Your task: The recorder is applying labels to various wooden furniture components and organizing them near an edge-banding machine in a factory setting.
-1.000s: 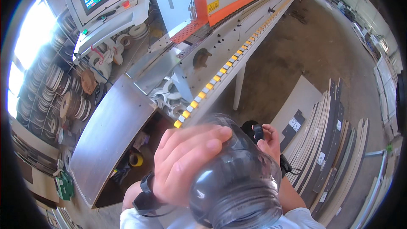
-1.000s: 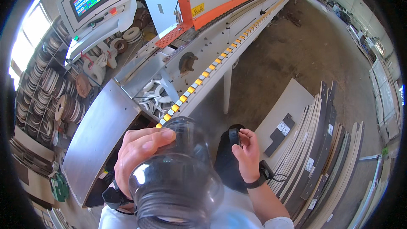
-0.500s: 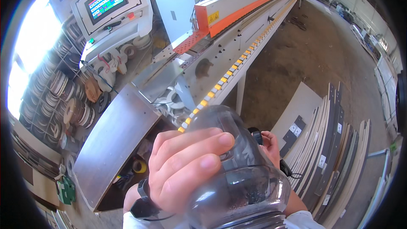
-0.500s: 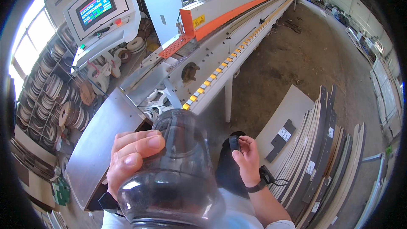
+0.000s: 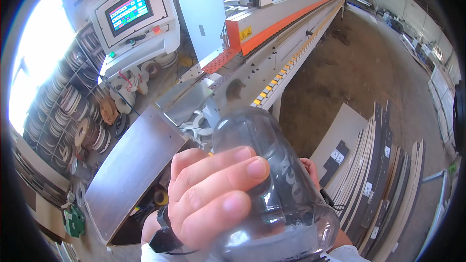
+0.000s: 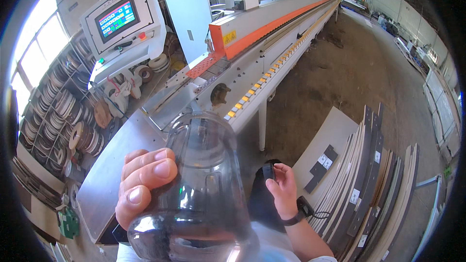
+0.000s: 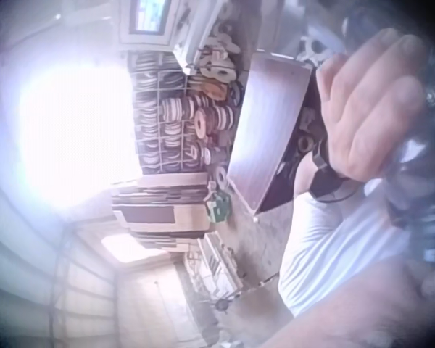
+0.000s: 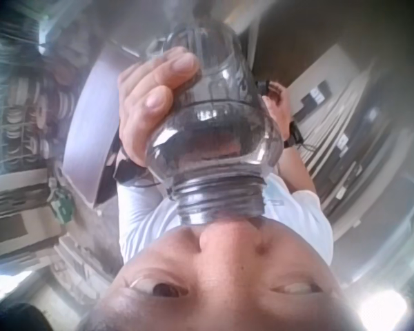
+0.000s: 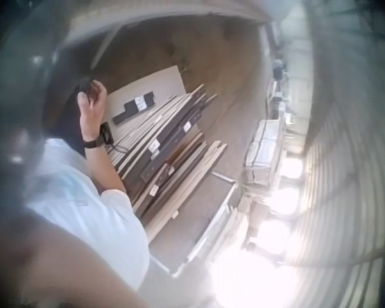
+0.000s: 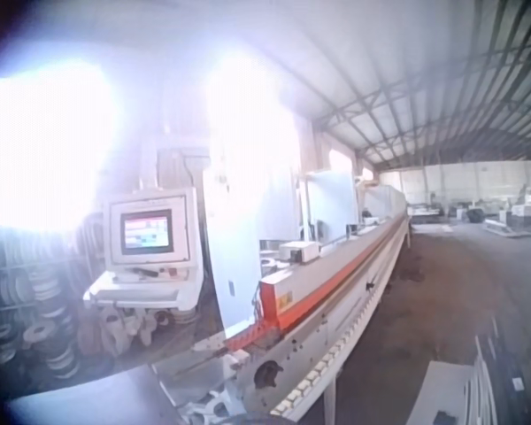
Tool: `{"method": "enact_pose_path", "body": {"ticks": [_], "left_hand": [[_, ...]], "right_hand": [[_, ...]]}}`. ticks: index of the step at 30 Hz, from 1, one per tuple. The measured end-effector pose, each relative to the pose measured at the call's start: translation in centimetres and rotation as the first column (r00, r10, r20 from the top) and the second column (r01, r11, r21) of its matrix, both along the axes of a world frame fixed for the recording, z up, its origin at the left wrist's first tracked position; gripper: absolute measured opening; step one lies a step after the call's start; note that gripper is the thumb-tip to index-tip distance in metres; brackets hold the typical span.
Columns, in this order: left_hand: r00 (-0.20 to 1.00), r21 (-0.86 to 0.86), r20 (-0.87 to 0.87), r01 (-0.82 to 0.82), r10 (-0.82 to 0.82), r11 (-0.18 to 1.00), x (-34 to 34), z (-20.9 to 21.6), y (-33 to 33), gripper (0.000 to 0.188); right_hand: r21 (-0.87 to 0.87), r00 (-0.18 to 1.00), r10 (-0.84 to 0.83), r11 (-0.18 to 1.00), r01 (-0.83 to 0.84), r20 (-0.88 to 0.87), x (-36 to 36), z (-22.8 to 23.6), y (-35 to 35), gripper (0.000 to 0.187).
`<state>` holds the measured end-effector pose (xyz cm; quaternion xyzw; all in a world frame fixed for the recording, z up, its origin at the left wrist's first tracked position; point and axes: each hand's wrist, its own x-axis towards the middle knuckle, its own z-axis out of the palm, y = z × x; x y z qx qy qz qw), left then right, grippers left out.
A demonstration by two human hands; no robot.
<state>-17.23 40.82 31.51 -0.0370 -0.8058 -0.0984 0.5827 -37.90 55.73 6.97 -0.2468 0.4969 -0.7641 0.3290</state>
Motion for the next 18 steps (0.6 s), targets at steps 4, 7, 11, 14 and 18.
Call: {"method": "enact_pose_path", "body": {"ticks": [4,7,11,14,18], "left_hand": [[0.994,-0.021,-0.098,-0.049,0.047,0.999,-0.7,0.3,0.6,0.061],[0.979,-0.046,-0.182,-0.095,0.086,0.994,-1.2,-0.5,0.3,0.059],[0.972,-0.012,-0.222,-0.079,0.074,0.997,-1.5,0.3,1.0,0.057],[0.973,-0.049,-0.229,-0.019,0.007,0.999,-1.7,1.0,0.9,0.055],[0.943,-0.016,-0.326,-0.078,0.069,0.997,-3.1,0.5,0.9,0.052]], "right_hand": [[-0.021,1.0,0.001,1.0,-0.001,0.021,0.2,-0.4,0.3,0.053],[0.021,0.997,-0.05,0.998,0.051,-0.062,0.5,-0.7,0.0,0.052],[0.007,0.998,-0.034,0.999,0.035,-0.053,0.5,0.0,0.1,0.052],[-0.004,0.998,-0.036,0.999,0.036,-0.055,0.5,0.1,0.0,0.052],[-0.012,0.998,-0.024,1.0,0.024,-0.061,0.9,0.0,-0.2,0.051]]}}
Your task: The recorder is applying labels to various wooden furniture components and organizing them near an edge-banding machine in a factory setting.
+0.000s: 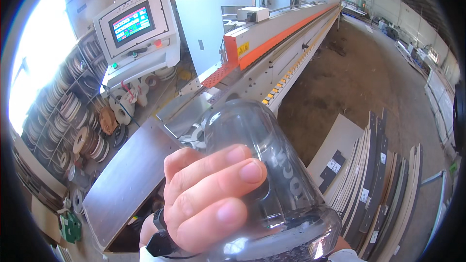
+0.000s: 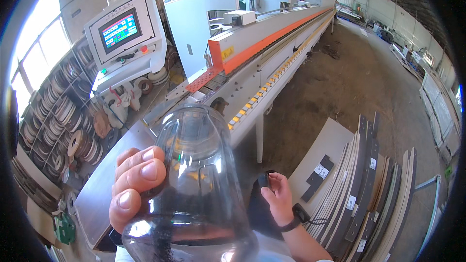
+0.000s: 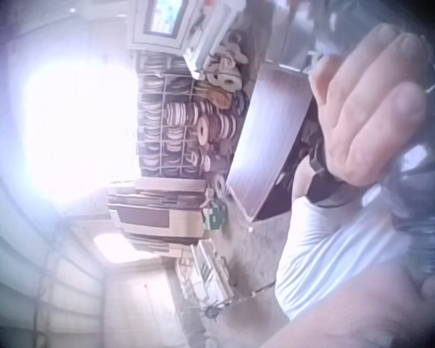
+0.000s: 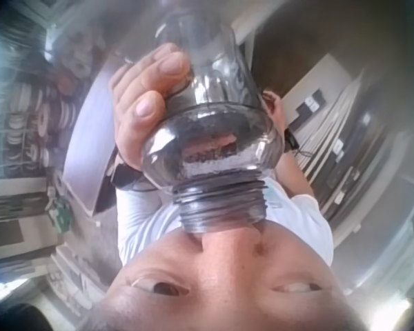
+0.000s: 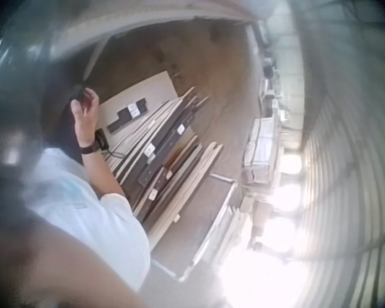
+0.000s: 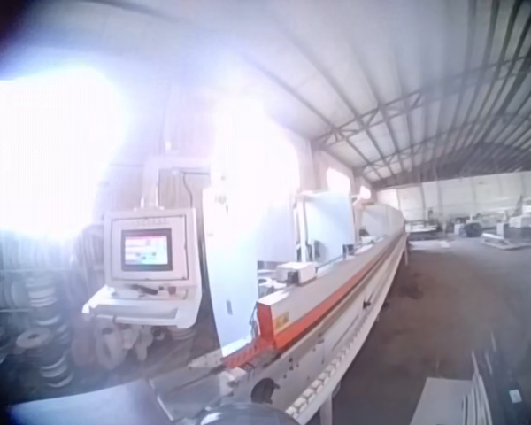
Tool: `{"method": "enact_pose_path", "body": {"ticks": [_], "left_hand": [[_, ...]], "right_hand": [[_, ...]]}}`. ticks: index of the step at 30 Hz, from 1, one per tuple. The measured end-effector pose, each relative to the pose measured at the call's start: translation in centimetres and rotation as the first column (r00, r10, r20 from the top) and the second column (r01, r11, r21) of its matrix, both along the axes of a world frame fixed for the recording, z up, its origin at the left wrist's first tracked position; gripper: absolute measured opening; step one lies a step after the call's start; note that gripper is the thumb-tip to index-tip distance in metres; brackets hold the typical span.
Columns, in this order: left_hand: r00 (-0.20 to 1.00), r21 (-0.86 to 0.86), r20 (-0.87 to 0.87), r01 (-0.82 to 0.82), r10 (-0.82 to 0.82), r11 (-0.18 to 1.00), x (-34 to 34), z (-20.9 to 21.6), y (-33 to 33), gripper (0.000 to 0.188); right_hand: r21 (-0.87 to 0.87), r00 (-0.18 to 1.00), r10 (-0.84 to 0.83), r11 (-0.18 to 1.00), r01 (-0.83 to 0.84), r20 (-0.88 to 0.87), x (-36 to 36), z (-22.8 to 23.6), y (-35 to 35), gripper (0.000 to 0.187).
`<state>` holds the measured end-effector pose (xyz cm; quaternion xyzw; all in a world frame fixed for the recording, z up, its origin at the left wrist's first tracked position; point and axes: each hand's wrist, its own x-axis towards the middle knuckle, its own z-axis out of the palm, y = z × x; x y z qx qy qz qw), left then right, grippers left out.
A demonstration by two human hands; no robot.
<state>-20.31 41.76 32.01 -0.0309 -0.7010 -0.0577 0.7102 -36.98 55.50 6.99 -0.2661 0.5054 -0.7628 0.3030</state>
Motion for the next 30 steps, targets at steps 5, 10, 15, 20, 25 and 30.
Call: {"method": "enact_pose_path", "body": {"ticks": [5,10,15,20,25,30], "left_hand": [[0.996,0.018,-0.086,-0.019,0.021,1.0,-0.6,0.1,0.5,0.05],[0.997,0.007,-0.072,-0.03,0.03,1.0,-0.1,0.4,0.6,0.053],[0.999,0.003,0.039,0.012,-0.012,1.0,1.3,1.0,0.6,0.058],[0.997,0.001,0.064,0.048,-0.048,0.999,1.4,1.2,0.4,0.063],[0.998,0.033,0.062,0.019,-0.021,0.999,1.7,1.2,0.9,0.069],[0.994,0.025,0.105,0.036,-0.039,0.999,2.0,1.3,0.6,0.068]], "right_hand": [[0.019,1.0,0.0,1.0,0.0,-0.007,1.5,-0.4,0.6,0.052],[0.022,1.0,0.02,1.0,-0.02,-0.011,2.1,-0.2,0.3,0.052],[0.023,1.0,0.028,0.999,-0.028,-0.011,2.1,-0.2,0.2,0.052],[0.02,0.999,0.042,0.999,-0.042,-0.014,2.2,-0.2,-0.4,0.052],[0.019,0.999,0.05,0.999,-0.05,-0.016,2.2,-0.1,-0.7,0.052],[0.021,0.999,0.046,0.999,-0.045,-0.016,2.0,-0.2,-0.9,0.052]]}}
